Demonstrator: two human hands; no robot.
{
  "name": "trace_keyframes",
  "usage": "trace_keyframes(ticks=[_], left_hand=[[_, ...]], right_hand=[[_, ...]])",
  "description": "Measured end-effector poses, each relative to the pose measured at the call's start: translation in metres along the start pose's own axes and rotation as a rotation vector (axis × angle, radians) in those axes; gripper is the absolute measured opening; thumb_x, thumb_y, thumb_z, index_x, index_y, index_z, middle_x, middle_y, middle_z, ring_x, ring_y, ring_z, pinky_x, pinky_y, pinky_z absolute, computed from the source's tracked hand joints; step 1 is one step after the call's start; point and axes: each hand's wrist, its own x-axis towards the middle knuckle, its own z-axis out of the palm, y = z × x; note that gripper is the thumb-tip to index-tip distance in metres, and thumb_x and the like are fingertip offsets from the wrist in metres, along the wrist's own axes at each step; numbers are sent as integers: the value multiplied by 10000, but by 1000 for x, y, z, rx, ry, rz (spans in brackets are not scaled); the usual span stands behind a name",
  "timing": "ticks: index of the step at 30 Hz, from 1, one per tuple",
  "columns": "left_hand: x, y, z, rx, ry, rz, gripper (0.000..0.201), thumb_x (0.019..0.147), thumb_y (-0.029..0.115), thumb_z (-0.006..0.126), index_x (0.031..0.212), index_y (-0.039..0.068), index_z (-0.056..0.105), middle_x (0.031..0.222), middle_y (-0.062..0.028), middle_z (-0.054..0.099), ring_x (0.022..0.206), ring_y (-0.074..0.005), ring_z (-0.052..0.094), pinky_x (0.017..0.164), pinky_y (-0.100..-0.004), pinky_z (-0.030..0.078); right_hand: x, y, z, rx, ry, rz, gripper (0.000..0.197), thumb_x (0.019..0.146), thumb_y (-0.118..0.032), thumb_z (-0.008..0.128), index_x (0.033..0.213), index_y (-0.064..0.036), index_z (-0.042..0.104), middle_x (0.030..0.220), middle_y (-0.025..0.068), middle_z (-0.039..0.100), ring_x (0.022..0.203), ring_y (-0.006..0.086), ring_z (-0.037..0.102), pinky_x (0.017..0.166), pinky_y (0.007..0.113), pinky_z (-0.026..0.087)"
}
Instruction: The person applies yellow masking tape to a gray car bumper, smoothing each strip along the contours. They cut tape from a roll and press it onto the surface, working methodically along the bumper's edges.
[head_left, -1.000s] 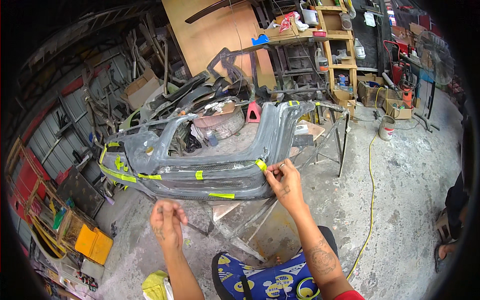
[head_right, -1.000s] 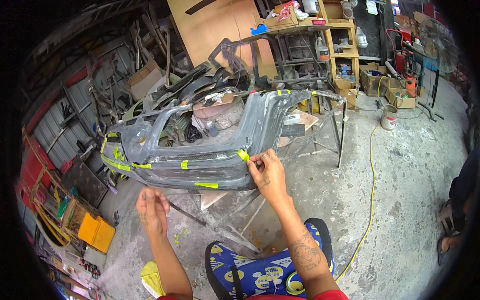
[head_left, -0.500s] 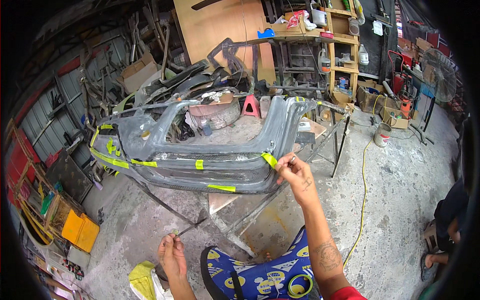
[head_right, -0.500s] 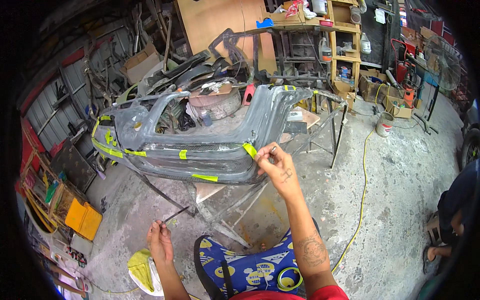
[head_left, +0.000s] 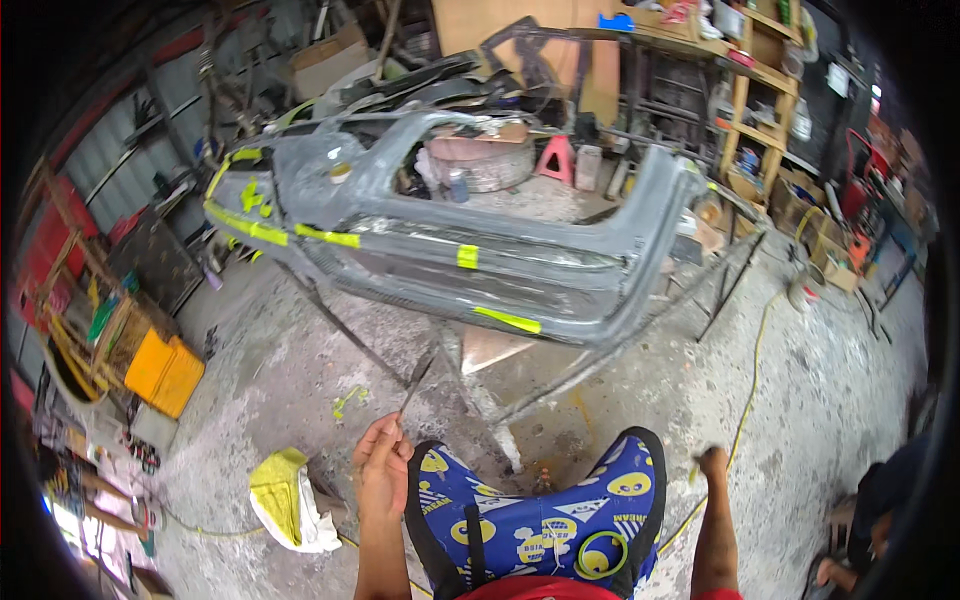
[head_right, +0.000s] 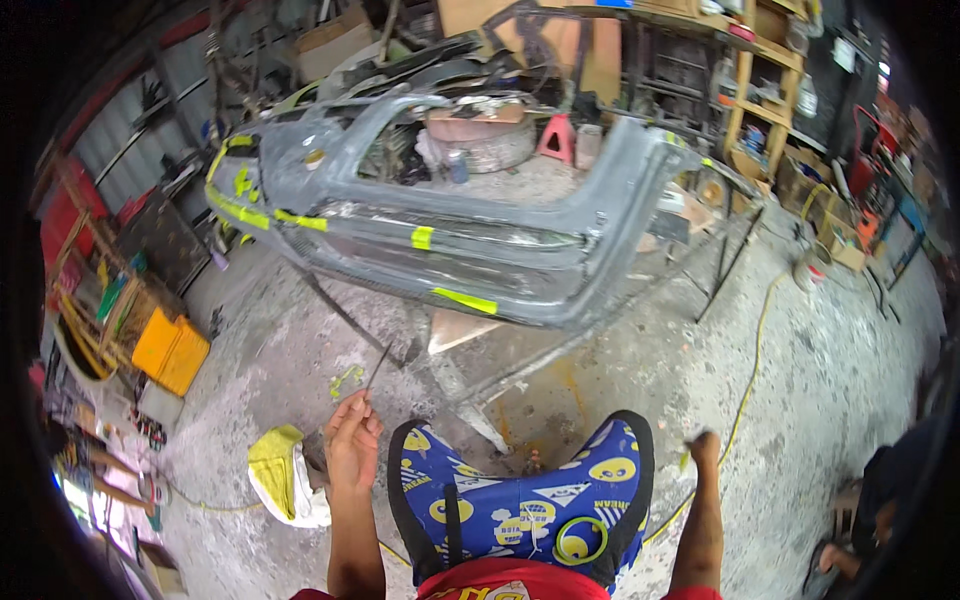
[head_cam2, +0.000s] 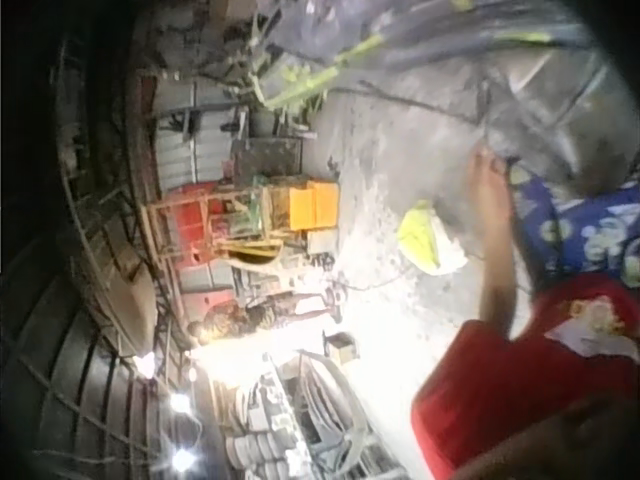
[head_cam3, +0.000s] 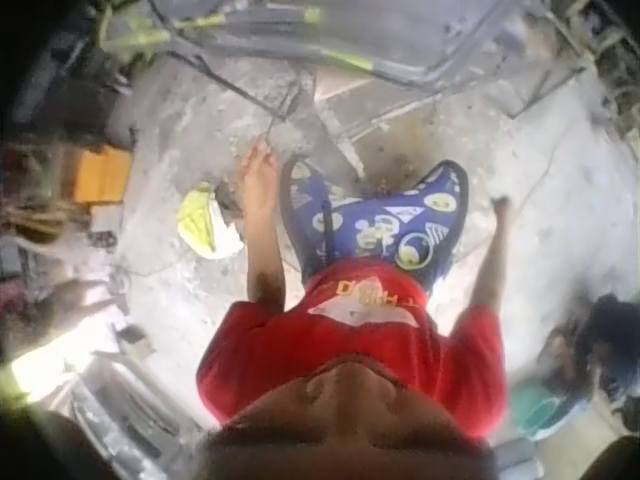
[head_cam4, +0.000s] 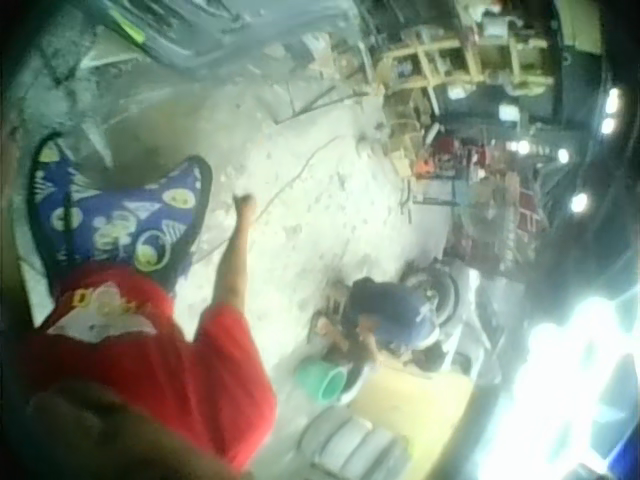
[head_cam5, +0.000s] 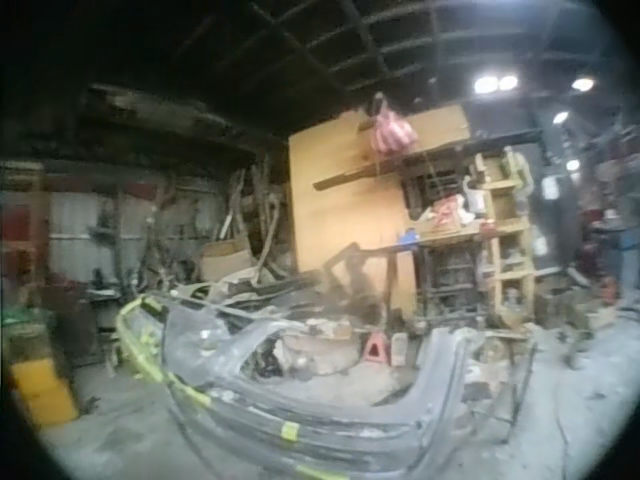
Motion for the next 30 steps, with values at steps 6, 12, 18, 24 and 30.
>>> trace_keyframes(ticks=[6,12,18,24,30], left_hand=[[4,1,23,335,29,201,196,1046,47,623,1229,-11,660,928,0,597,796,-90,530,734,-247,436],[20,-16,75,669,5,289,244,1033,-1,546,1265,30,612,944,-10,607,822,-93,562,786,-260,483],[31,-32,96,976,-27,428,383,1024,91,658,1376,43,516,955,-22,569,851,-130,547,788,-278,477],[29,-36,102,914,-60,350,530,1016,216,720,1449,44,466,1094,-71,518,893,-167,564,802,-331,496],[35,-30,76,845,-113,310,548,1037,263,688,1475,37,449,1111,-80,552,915,-161,576,800,-314,495]], right_hand=[[-109,54,74,481,-37,106,217,824,-88,868,825,53,703,682,149,737,570,233,737,540,349,593],[-157,22,55,492,109,-12,197,958,-82,739,1131,12,725,891,106,757,762,186,719,682,319,568],[-251,-184,-101,803,1,-563,68,929,-59,700,994,-44,713,922,105,749,906,250,723,767,390,539],[-292,-175,-96,273,-425,-1171,342,837,-334,834,1100,-122,780,1255,71,706,1261,335,594,1029,563,421],[-283,-150,-94,279,-491,-1378,373,815,-378,842,1084,-124,795,1249,47,710,1299,332,574,1069,587,400]])
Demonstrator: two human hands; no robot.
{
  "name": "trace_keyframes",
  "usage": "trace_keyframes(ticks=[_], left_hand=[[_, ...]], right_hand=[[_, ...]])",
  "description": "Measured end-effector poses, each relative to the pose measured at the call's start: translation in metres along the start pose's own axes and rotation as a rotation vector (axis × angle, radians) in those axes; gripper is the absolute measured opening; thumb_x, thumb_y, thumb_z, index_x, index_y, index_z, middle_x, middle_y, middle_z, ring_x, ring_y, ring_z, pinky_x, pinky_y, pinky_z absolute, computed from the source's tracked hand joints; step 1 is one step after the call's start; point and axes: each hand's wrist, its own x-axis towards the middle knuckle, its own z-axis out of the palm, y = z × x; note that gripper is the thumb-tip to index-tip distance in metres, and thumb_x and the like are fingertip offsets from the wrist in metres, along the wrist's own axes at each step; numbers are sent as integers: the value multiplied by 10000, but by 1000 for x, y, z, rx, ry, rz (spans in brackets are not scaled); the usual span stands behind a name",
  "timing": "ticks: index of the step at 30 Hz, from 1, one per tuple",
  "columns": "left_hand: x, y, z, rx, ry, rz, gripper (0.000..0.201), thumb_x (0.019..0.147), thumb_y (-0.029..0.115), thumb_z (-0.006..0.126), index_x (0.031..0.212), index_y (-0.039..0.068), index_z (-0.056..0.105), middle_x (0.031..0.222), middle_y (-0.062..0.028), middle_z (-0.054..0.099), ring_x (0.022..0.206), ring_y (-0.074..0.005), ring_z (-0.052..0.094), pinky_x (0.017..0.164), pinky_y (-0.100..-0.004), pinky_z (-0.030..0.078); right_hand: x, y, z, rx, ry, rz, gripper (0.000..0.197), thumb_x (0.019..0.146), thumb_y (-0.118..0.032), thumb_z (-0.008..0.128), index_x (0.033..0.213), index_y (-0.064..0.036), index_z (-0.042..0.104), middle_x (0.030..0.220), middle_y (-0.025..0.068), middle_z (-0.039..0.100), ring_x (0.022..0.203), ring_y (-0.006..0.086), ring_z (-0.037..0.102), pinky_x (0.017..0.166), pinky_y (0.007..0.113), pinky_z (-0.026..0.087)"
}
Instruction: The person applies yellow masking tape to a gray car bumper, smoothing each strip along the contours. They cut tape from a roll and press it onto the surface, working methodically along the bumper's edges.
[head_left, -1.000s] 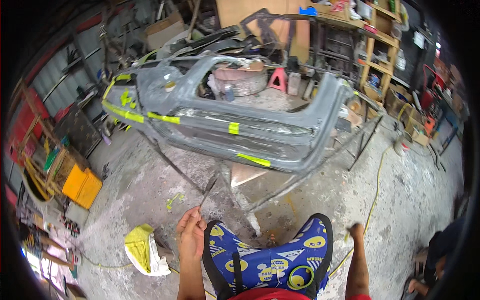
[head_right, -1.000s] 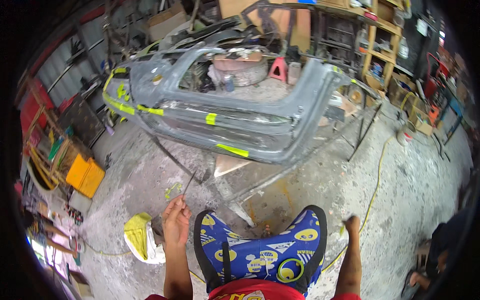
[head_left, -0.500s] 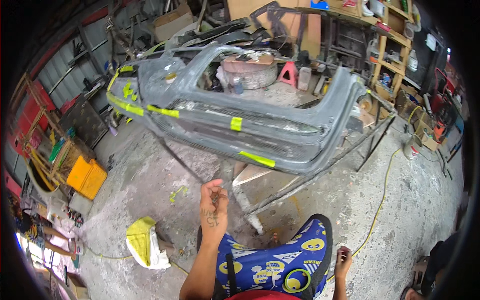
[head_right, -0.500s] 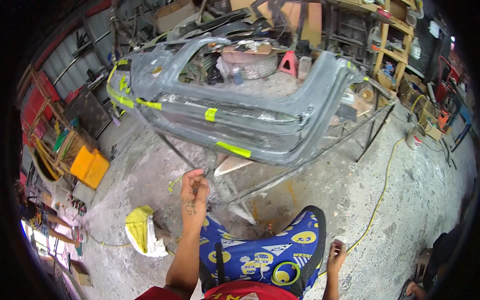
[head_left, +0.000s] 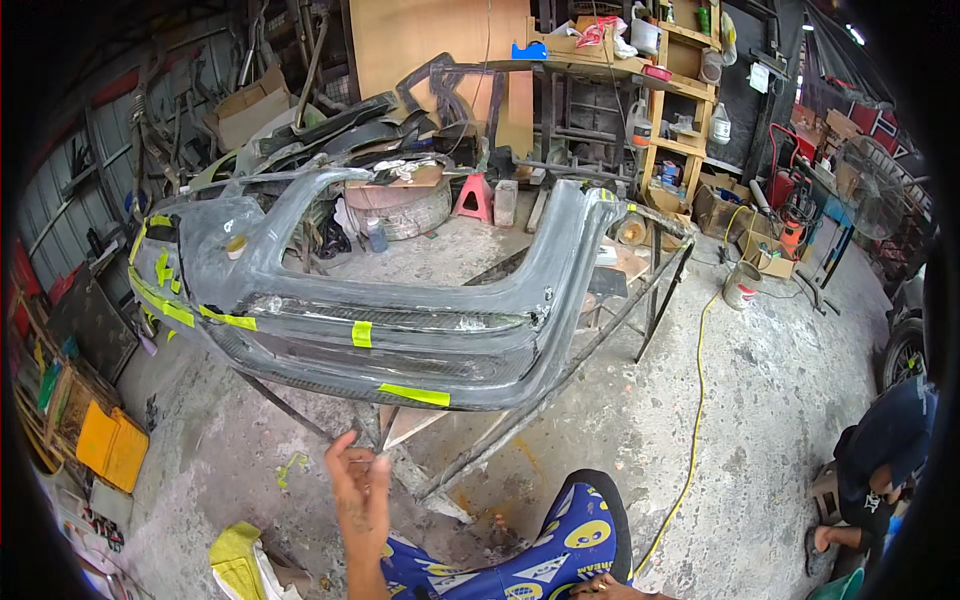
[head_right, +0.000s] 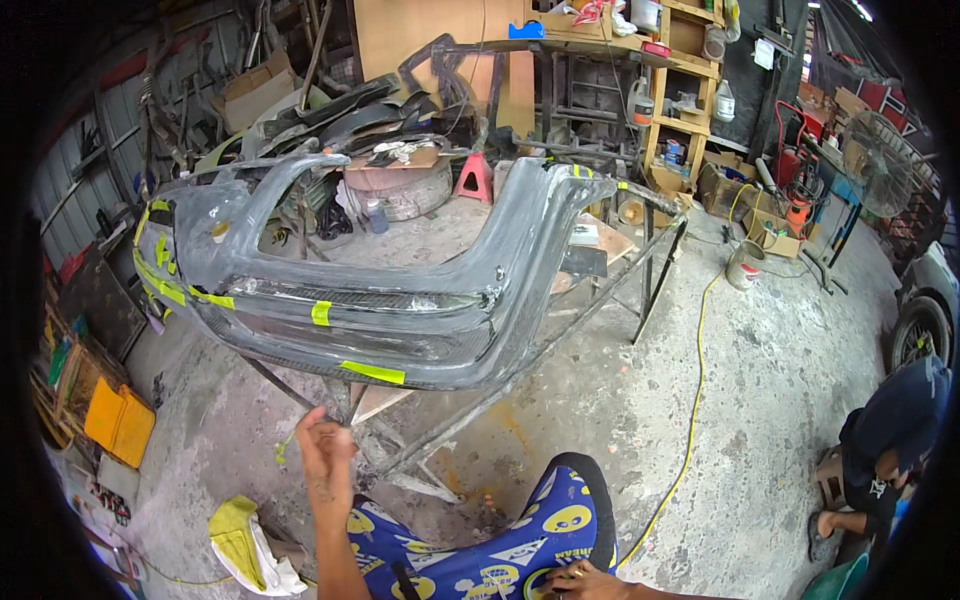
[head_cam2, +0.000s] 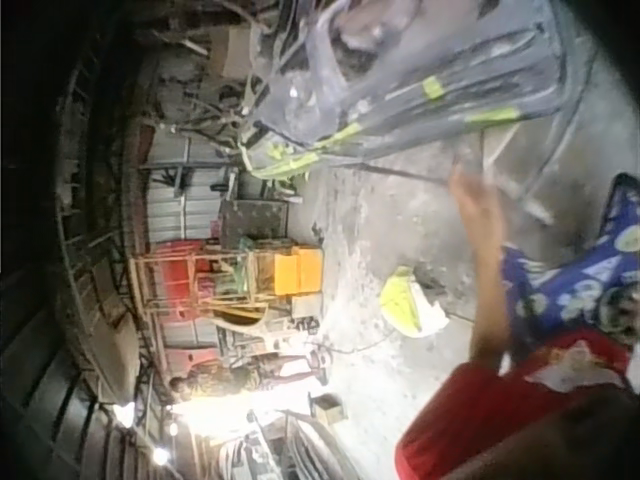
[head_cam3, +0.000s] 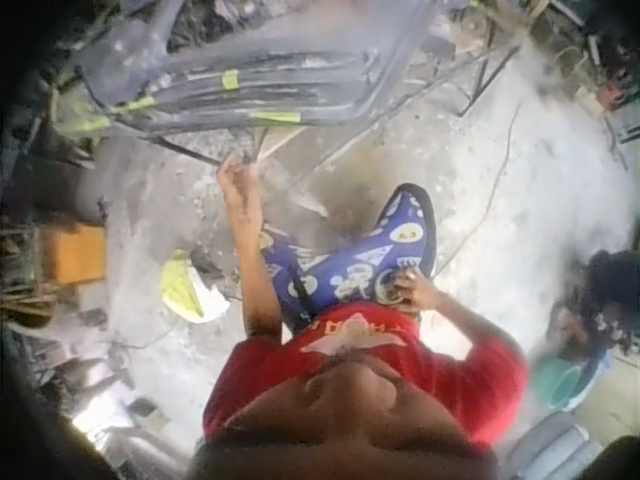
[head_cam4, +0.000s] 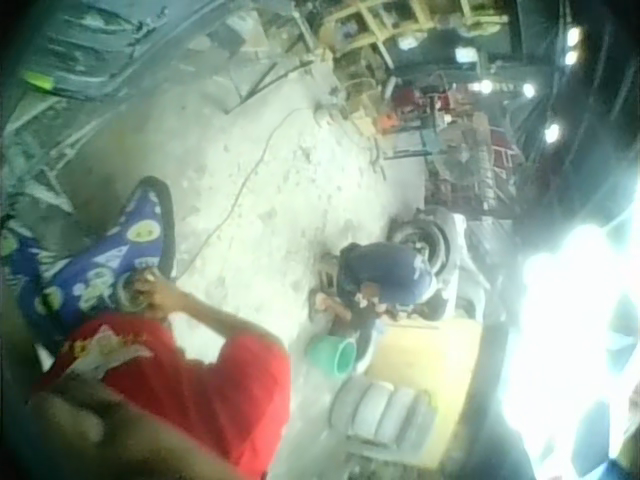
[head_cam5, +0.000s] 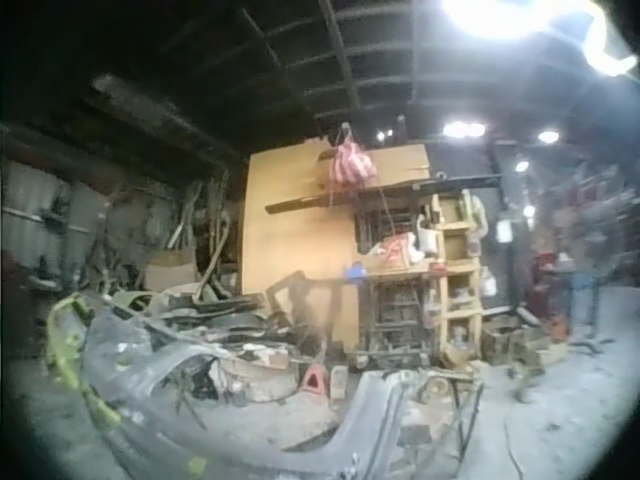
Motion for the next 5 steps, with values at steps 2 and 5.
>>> trace_keyframes(ticks=[2,5], left_hand=[[-7,-11,-16,-172,108,42,546,1045,263,666,1481,24,443,1101,-91,573,949,-158,579,824,-304,502],[-43,-105,-66,-5,141,15,552,1037,239,674,1497,49,437,1116,-91,571,1007,-178,581,921,-342,525]], right_hand=[[-5,-2,10,-30,13,-57,302,874,-388,813,1075,-162,806,1256,54,729,1367,333,552,1142,621,355],[13,3,-3,69,67,-25,298,895,-408,803,1104,-195,812,1304,48,729,1407,319,535,1192,645,304]])
